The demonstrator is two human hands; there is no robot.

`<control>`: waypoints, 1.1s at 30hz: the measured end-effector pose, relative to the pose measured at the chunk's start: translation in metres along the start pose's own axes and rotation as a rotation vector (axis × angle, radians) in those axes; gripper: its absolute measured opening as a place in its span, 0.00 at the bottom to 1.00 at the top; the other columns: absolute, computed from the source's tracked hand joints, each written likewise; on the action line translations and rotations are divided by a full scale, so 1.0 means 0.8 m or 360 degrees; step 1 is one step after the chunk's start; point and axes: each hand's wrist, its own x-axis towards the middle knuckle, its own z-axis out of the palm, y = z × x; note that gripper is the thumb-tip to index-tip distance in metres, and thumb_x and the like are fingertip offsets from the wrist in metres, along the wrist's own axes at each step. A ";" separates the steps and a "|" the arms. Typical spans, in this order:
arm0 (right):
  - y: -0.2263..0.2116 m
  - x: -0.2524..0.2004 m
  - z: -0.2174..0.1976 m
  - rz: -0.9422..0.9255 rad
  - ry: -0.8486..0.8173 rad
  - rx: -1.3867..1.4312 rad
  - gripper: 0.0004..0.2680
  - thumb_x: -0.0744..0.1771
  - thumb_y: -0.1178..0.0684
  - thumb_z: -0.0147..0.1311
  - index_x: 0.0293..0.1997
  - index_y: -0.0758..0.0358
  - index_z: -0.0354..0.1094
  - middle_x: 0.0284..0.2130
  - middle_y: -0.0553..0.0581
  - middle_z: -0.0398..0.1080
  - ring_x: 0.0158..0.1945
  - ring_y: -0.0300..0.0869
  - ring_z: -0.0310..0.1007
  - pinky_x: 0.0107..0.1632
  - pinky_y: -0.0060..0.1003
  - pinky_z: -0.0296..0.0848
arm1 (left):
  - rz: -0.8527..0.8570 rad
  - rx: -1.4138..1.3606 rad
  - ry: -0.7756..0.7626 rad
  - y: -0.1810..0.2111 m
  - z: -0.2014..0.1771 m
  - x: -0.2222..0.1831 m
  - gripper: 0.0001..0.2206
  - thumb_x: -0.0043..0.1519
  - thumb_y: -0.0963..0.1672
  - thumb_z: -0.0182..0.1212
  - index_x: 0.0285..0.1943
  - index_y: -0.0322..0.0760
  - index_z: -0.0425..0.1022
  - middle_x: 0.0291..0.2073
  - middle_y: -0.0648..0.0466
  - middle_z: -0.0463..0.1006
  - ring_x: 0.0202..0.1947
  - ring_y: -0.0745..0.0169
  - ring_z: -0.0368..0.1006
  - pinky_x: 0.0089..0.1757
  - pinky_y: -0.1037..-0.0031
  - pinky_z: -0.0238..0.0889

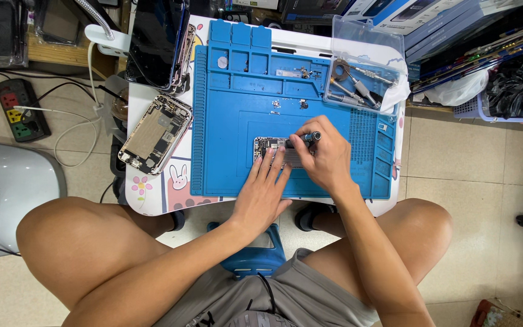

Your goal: The person uses a screwdriver to remove screws from a disassembled smartphone chassis placed on a blue anti-static mat. They carefully place the removed screws into the mat's compartments and continue to unscrew components from the device frame.

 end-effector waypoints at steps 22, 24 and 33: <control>-0.007 0.025 -0.018 -0.0124 -0.0253 -0.0535 0.03 0.73 0.53 0.50 0.50 0.51 0.67 0.15 0.46 0.68 0.17 0.39 0.68 0.23 0.30 0.66 | 0.0007 0.0120 0.0135 0.005 -0.004 0.006 0.39 0.61 0.61 0.60 0.73 0.33 0.63 0.79 0.34 0.49 0.79 0.32 0.46 0.71 0.43 0.38; -0.007 0.029 -0.017 -0.0131 -0.0238 -0.0479 0.06 0.72 0.54 0.50 0.55 0.51 0.66 0.16 0.49 0.68 0.18 0.43 0.69 0.24 0.34 0.68 | 0.0004 0.0169 0.0149 0.006 -0.001 0.008 0.39 0.60 0.62 0.61 0.72 0.33 0.64 0.78 0.32 0.51 0.78 0.31 0.48 0.71 0.41 0.38; 0.026 0.015 -0.004 -0.0141 -0.0160 -0.0340 0.03 0.72 0.49 0.50 0.48 0.46 0.69 0.13 0.43 0.63 0.17 0.38 0.66 0.24 0.28 0.64 | 0.0026 0.0170 0.0142 0.005 -0.002 0.012 0.39 0.59 0.62 0.62 0.70 0.34 0.65 0.76 0.31 0.52 0.76 0.29 0.49 0.69 0.40 0.41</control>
